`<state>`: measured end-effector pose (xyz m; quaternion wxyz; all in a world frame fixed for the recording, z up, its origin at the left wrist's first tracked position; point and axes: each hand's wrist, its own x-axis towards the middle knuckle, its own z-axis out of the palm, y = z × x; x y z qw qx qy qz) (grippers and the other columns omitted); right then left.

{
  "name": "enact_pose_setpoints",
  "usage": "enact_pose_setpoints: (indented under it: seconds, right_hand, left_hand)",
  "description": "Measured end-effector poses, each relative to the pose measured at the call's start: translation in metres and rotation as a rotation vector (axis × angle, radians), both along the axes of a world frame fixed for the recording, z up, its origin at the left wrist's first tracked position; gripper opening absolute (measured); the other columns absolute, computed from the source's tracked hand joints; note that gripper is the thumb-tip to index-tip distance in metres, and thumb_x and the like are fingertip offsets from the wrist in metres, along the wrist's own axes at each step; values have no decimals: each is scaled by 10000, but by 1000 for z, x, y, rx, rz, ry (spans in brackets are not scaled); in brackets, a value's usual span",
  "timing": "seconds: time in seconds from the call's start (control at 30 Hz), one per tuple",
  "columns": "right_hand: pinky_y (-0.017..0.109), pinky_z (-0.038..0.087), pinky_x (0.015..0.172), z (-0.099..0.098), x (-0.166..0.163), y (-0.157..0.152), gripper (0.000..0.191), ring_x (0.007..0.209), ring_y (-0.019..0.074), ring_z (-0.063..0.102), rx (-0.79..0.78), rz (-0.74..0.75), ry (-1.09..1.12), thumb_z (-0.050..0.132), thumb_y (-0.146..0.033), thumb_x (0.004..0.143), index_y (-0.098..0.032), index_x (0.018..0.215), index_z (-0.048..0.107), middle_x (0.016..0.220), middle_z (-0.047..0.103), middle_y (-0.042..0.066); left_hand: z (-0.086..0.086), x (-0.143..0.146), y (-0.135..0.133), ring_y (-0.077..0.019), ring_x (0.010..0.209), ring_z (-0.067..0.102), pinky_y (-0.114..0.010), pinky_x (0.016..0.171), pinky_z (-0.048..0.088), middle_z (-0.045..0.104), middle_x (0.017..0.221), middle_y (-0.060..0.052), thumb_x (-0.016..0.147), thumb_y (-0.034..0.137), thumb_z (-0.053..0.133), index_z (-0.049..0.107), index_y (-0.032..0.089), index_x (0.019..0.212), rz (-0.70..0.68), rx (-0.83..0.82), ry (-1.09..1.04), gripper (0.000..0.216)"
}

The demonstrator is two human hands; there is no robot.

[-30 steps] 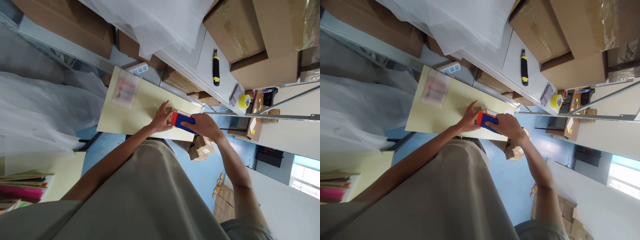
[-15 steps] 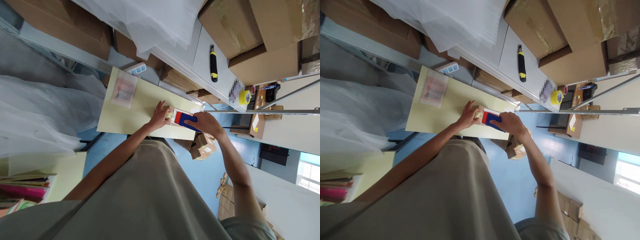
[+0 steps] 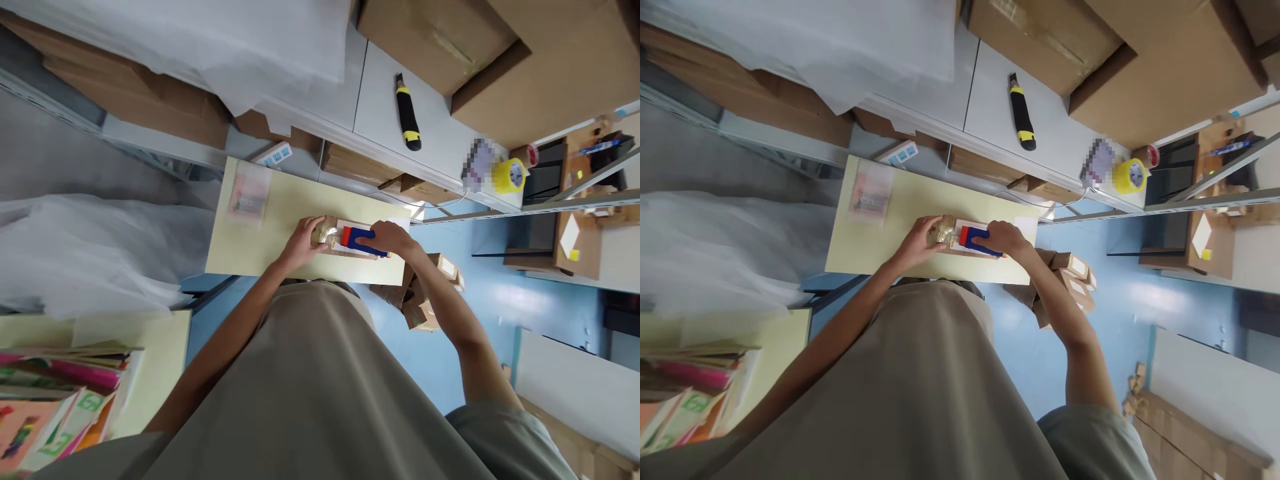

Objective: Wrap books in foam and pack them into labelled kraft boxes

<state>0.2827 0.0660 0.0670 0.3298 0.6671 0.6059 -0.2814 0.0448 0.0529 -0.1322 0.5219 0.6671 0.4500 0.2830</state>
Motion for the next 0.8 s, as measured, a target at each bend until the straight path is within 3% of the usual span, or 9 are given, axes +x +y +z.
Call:
enact_pose_setpoints:
  seconds: [0.1, 0.27, 0.4, 0.53, 0.8]
  right_hand:
    - [336, 542, 865, -8, 12, 1, 671, 1123, 331, 776, 21, -2, 65, 587, -766, 1048, -147, 1224, 778, 1209, 819, 209]
    - [346, 550, 877, -13, 25, -1, 654, 1152, 347, 774, -1, -21, 161, 582, -744, 1060, -146, 1242, 775, 1236, 816, 213]
    - [351, 551, 909, -19, 34, -5, 664, 1204, 359, 761, 10, -17, 239, 564, -728, 1077, -133, 1302, 752, 1281, 803, 219]
    - [354, 554, 935, -27, 45, -9, 621, 1223, 362, 761, 23, -22, 304, 566, -670, 1099, -124, 1337, 744, 1291, 802, 224]
    - [348, 573, 943, -38, 58, -5, 604, 1219, 344, 768, 52, 3, 388, 558, -635, 1110, -123, 1364, 753, 1281, 812, 208]
  left_hand:
    - [7, 9, -13, -265, 1183, 736, -421, 1060, 625, 682, 1439, -139, 848, 376, 867, 613, 231, 1487, 137, -115, -6, 703]
    - [16, 33, -26, -238, 989, 775, -378, 959, 628, 765, 1266, -129, 949, 532, 745, 756, 204, 1230, 344, -116, 140, 433]
    - [15, 45, -26, -262, 1005, 773, -394, 972, 604, 791, 1187, -128, 1027, 559, 614, 815, 219, 1113, 470, -65, 250, 404]
    - [12, 51, -26, -271, 1083, 763, -399, 1031, 583, 801, 1157, -119, 1023, 598, 622, 832, 231, 1094, 545, -29, 288, 428]
    - [4, 74, -31, -240, 1013, 770, -344, 935, 614, 809, 1103, -120, 1070, 646, 571, 835, 205, 1118, 739, 40, 361, 516]
